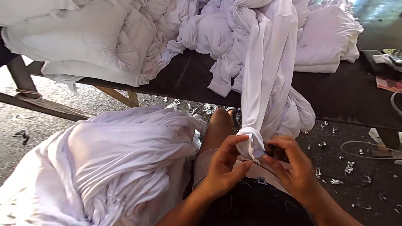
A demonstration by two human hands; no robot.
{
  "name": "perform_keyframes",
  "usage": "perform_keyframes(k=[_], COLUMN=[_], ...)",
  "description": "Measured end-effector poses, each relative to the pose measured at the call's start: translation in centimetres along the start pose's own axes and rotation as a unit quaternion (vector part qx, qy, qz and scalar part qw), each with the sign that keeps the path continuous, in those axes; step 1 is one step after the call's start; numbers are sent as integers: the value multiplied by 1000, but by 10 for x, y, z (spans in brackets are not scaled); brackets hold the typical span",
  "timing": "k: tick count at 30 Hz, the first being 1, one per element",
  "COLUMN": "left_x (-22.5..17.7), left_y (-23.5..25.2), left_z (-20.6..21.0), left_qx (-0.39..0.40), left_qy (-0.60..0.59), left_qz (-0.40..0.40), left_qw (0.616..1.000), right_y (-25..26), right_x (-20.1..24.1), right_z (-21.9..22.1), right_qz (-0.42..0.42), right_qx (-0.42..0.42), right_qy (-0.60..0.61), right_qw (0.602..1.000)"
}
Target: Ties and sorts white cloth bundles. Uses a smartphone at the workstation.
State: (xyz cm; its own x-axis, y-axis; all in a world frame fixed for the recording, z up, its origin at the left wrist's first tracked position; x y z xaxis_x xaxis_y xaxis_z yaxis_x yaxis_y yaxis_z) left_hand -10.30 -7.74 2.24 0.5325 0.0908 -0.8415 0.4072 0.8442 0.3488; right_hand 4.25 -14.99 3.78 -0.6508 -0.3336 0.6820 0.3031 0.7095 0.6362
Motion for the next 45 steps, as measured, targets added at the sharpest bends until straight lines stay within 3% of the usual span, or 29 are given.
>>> perform_keyframes(k=[3,13,15,17,18,19,21,22,24,26,27,29,31,33,35,37,39,42,45], left_x=[-2,0,7,18,19,6,-60,-108,-187,-212,-212,-181,-108,-16,63,117,147,160,150], left_y=[-3,-7,0,16,28,45,79,87,83,73,79,105,124,128,116,103,94,85,86], left_z=[-1,5,1,0,-4,-15,-74,-114,-174,-182,-162,-107,-65,-44,-27,-21,-17,-7,-9], left_qx=[3,28,33,103,120,96,-98,-206,-343,-450,-445,-317,-154,-17,103,126,90,88,82], left_qy=[16,152,329,524,564,565,501,444,297,183,157,258,366,444,477,443,346,270,300], left_qz=[12,50,59,57,59,79,205,273,367,433,437,385,263,94,-63,-157,-226,-235,-224], left_qw=[1000,987,942,844,815,815,835,828,812,759,766,828,879,891,871,874,906,930,924], right_y=[-3,3,2,-6,-12,-18,-26,-25,-11,11,20,31,34,39,44,48,50,47,36], right_x=[17,23,25,29,30,29,20,12,-15,-55,-79,-124,-151,-148,-133,-115,-100,-95,-102], right_z=[-7,-2,2,16,26,37,52,53,44,21,9,-5,-6,-4,-5,-6,-7,-10,-10], right_qz=[-104,-128,-134,-156,-170,-182,-174,-150,-71,36,92,183,237,241,251,273,282,250,240], right_qx=[-27,3,23,79,113,147,206,208,165,88,52,11,9,21,22,8,-8,-8,-15], right_qy=[-102,-81,-63,-51,-50,-46,-33,-31,-61,-127,-157,-181,-159,-122,-59,31,116,123,110], right_qw=[989,988,989,983,978,971,962,966,982,987,982,966,958,963,966,961,952,960,964])
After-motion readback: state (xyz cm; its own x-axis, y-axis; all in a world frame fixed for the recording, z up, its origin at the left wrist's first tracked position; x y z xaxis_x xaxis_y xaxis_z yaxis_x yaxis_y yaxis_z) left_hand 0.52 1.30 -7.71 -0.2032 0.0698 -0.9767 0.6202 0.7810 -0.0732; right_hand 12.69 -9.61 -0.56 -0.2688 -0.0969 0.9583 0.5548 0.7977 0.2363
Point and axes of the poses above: each hand's wrist, its own y-axis towards the middle knuckle, its own z-axis out of the palm, x = y × z, the point moved 8 cm from there along y, towards the middle knuckle, and after that the axes turned 15 degrees about -x, right-handed, at the moved point
